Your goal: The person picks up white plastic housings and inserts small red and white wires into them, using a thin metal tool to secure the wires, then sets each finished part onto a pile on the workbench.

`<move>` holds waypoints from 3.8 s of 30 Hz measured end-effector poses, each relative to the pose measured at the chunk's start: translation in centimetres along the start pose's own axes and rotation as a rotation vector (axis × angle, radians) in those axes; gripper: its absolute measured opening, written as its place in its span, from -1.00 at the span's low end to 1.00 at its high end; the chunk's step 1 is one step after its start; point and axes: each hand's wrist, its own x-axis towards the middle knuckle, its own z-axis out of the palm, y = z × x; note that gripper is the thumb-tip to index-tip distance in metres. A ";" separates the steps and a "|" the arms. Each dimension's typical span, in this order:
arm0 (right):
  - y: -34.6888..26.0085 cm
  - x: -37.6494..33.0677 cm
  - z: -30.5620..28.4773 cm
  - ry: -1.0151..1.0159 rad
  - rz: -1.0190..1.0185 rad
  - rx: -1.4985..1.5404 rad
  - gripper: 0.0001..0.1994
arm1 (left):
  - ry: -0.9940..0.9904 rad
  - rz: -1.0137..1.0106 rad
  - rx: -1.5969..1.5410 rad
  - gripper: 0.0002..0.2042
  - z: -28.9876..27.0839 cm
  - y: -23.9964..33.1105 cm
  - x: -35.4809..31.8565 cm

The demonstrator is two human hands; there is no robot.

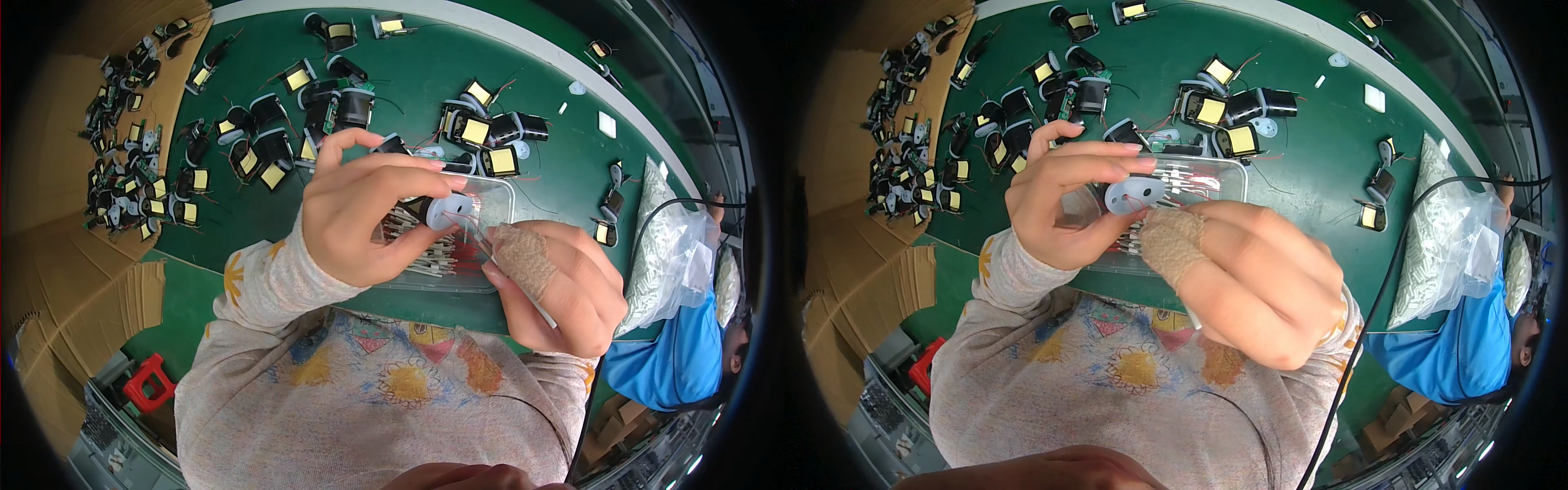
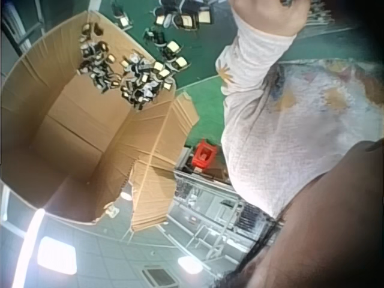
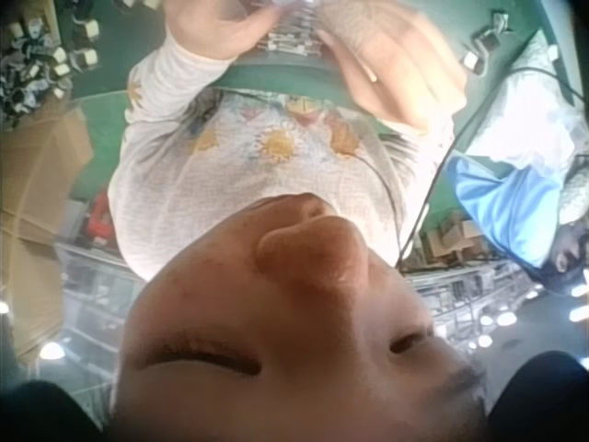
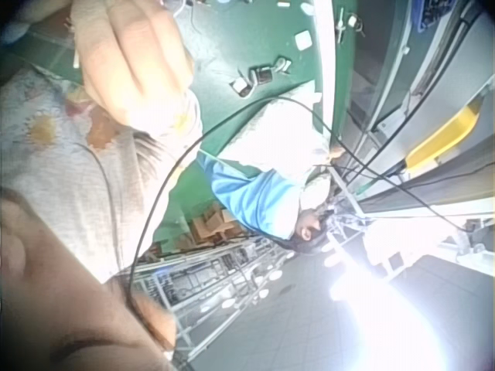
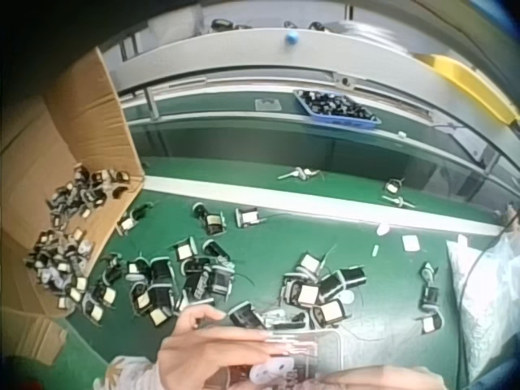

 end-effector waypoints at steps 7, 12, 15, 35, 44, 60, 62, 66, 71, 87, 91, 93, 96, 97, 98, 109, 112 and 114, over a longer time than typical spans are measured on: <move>0.7 -0.4 0.7 0.035 -0.181 -0.058 -0.63 | 0.046 -0.003 0.033 -0.64 0.3 0.0 -0.2; 1.4 0.2 0.5 -0.002 -0.206 -0.021 -0.68 | 0.058 -0.018 0.014 -0.70 0.2 0.2 0.0; 1.3 0.2 0.8 0.031 -0.103 0.047 -0.73 | 0.090 -0.011 -0.034 -0.65 0.3 -0.1 -0.2; 1.0 -0.4 1.6 0.089 -0.045 -0.098 -0.66 | -0.044 -0.290 -0.790 -0.59 0.2 0.3 -1.0; 1.5 -0.7 2.1 0.104 0.010 0.124 -0.68 | -0.007 -0.006 -0.373 -0.79 -0.7 1.2 -0.3; 9.4 4.9 2.5 0.058 0.713 0.640 -0.84 | -0.042 -0.411 -0.510 -0.74 -1.4 -6.8 4.3; 14.8 7.1 2.6 0.153 0.758 0.583 -0.82 | 0.116 0.002 0.453 -0.73 -2.3 -12.0 5.3; 25.7 9.7 4.0 0.289 0.865 0.682 -0.75 | -0.356 -0.207 0.786 -0.70 -1.0 -15.0 7.7; 29.1 10.6 4.5 0.190 1.129 0.407 -0.48 | -0.649 -0.367 0.930 -0.63 1.2 -16.6 10.5; 3.5 -0.7 4.7 -0.617 0.243 -0.212 -0.71 | 0.134 -0.271 -0.148 -0.82 -2.2 -6.5 5.9; 2.6 -1.4 7.0 -0.605 0.176 -0.438 -0.71 | 0.029 -0.347 -0.194 -0.78 -2.3 -4.4 3.3; 2.6 -1.3 7.4 -0.538 0.049 -0.416 -0.69 | -0.066 -0.278 -0.127 -0.69 -2.6 -4.7 2.2; 2.8 -1.6 8.0 -0.531 0.017 -0.363 -0.67 | -0.028 -0.463 -0.269 -0.64 -3.2 -3.3 1.8; 2.8 -1.5 8.0 -0.542 0.019 -0.352 -0.68 | 0.018 -0.473 -0.276 -0.60 -3.3 -3.4 1.7; 2.7 -1.4 7.8 -0.541 0.024 -0.357 -0.68 | 0.014 -0.470 -0.280 -0.60 -3.3 -3.6 1.4; 3.5 0.2 3.2 -0.068 0.689 0.858 -0.64 | 0.091 -0.201 -1.047 -0.60 -3.5 -5.5 0.7; 4.1 0.2 2.4 0.219 0.624 1.018 -0.60 | -0.076 -0.320 -1.172 -0.62 -4.0 -4.9 0.8; 3.8 0.4 2.2 0.333 0.615 1.026 -0.60 | -0.177 -0.421 -1.068 -0.53 -3.4 -4.1 1.0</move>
